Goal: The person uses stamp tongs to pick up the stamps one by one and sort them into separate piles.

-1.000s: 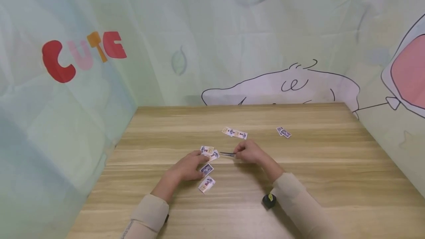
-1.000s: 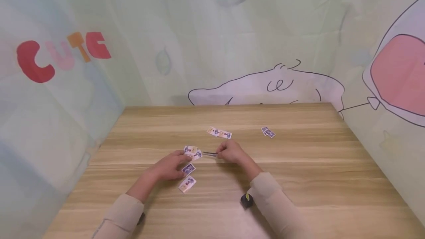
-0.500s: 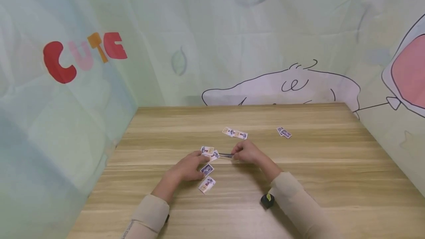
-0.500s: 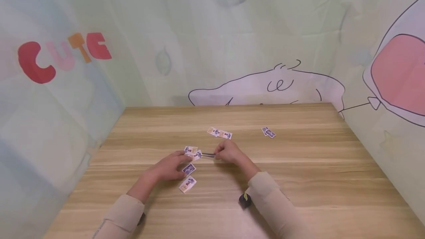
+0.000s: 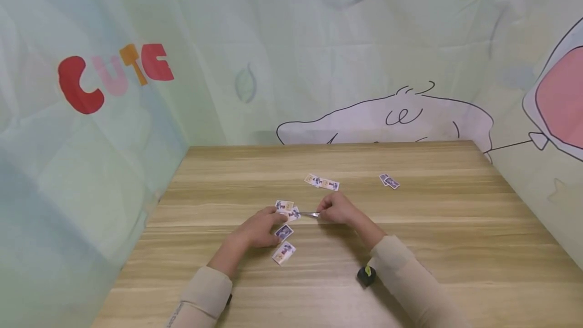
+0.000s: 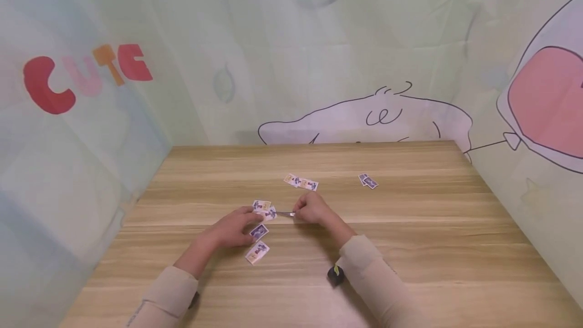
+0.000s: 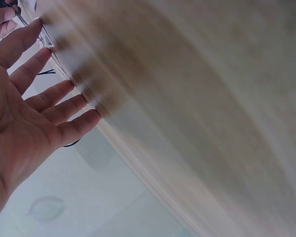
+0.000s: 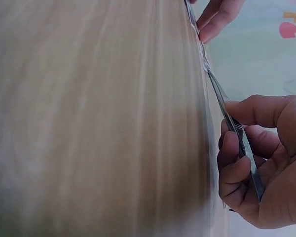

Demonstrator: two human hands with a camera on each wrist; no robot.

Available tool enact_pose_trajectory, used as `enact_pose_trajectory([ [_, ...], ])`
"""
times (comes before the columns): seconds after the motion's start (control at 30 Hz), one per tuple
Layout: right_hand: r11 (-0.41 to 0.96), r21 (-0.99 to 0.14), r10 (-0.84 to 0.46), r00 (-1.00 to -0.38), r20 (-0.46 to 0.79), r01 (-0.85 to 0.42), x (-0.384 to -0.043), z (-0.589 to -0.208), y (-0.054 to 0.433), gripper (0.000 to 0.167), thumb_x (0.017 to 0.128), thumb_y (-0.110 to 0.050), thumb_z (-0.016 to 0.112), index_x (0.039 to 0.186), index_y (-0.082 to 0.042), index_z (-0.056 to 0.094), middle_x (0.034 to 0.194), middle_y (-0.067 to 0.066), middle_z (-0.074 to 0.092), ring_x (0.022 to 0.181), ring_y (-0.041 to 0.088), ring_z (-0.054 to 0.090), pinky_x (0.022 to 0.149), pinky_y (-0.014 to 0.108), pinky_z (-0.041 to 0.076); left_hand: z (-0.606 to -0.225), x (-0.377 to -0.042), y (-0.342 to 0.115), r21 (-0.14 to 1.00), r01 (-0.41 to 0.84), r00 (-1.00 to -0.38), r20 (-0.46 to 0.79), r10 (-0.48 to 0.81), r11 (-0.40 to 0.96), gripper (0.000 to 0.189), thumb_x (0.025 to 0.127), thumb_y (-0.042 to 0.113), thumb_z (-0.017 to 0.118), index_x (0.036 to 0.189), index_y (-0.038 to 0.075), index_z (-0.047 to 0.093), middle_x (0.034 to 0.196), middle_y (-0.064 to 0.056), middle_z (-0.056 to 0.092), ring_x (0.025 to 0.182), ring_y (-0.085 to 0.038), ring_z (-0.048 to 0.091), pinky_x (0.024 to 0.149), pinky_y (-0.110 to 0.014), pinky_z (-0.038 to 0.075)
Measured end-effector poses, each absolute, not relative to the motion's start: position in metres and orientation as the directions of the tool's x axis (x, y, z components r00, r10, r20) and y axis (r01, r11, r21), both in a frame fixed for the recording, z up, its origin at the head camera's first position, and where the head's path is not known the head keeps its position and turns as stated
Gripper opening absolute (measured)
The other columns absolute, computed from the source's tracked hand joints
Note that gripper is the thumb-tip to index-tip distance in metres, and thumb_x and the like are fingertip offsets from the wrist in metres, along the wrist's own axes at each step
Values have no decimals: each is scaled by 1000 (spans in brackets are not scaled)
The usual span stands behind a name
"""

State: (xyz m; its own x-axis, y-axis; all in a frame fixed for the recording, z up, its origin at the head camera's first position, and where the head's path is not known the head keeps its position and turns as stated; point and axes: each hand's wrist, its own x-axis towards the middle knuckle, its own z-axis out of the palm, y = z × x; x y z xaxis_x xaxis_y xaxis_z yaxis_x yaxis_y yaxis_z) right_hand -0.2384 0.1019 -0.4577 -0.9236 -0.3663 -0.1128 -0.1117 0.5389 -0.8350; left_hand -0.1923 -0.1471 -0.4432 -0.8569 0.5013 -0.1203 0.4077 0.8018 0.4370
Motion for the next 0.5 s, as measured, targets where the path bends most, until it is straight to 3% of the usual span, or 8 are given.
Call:
enact_pose_trajectory([
  [0.5,540,-834,-360,-927,-106,-114,-235,-456,104,10,74,4,63,81,1,69,69,1,61,66,17,53,59,26,46,-444,-194,-149,440,418,-853,-111,510,795,57,73,16,75,127,7,57,136,-26,39,123,-41,39,101,-52,32],
])
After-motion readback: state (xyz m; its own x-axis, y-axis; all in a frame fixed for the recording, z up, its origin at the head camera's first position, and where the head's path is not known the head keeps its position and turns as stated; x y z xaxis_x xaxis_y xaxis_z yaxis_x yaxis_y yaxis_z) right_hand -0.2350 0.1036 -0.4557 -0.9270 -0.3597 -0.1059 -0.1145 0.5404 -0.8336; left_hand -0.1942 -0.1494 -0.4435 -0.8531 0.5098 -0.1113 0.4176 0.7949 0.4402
